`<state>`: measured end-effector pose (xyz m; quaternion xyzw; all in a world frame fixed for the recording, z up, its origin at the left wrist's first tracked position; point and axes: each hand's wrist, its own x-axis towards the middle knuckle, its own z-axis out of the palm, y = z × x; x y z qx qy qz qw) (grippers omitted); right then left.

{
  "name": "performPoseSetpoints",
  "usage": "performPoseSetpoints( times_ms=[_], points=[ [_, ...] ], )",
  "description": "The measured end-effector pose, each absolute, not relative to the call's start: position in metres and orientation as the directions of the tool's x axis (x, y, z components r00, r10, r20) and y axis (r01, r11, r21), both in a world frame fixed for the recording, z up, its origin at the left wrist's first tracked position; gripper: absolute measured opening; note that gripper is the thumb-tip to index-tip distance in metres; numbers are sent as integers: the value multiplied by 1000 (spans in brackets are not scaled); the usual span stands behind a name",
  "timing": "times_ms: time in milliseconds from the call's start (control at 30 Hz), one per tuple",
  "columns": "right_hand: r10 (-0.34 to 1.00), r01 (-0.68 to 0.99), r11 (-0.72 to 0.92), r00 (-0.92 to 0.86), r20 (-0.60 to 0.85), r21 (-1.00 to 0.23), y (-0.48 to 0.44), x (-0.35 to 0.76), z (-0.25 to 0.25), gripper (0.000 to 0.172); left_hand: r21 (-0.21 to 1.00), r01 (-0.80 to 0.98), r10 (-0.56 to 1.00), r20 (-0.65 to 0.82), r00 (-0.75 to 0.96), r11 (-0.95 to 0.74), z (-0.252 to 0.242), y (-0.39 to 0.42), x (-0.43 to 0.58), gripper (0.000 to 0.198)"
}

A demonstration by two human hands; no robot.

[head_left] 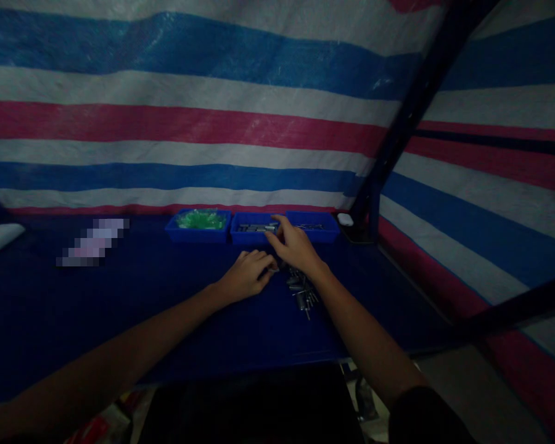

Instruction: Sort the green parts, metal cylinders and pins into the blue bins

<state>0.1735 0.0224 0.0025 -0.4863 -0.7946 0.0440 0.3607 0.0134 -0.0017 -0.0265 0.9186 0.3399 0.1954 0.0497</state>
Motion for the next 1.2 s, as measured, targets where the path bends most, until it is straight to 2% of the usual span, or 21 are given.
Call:
performPoseSetpoints(
  times_ms=[133, 233, 367, 467, 633, 767, 900, 1000, 1100, 1200],
  points=[
    [759, 699, 619, -416, 501, -357, 16, 168, 6, 32, 316, 637, 710, 344, 614, -703, -30, 1, 2, 7],
    [708, 668, 685, -515, 483, -292, 12, 166, 8, 25, 501, 594, 776, 372, 509, -630, -24, 4, -7, 7],
    [666, 635, 730, -575, 476, -254, 8, 162, 8, 22, 802, 398, 887, 333, 320, -445, -21, 14, -15, 17],
    [647, 635, 743, -599, 472, -213, 8, 158, 6, 18, 903, 245, 916, 280, 287, -352, -25, 20, -17, 22],
    [627, 648, 749, -625, 465, -139, 7, 154, 7, 9, 964, 124, 939, 194, 283, -237, -28, 19, -13, 22],
    [626, 646, 751, -635, 453, -133, 6, 155, 10, 13, 968, 107, 948, 195, 251, -228, -27, 17, -9, 18],
    [642, 672, 730, -613, 461, -123, 7, 155, 10, 9, 973, 33, 950, 217, 224, -230, -27, 18, -9, 21],
    [686, 713, 685, -561, 464, -151, 9, 155, 9, 20, 967, -12, 935, 249, 254, -255, -22, 16, -10, 27],
    [739, 757, 631, -520, 428, -169, 12, 155, 6, 28, 959, 15, 903, 263, 340, -284, -19, 13, -11, 28],
    [746, 745, 637, -529, 405, -198, 13, 154, 3, 24, 955, 65, 907, 251, 338, -288, -21, 12, -10, 25]
  ],
)
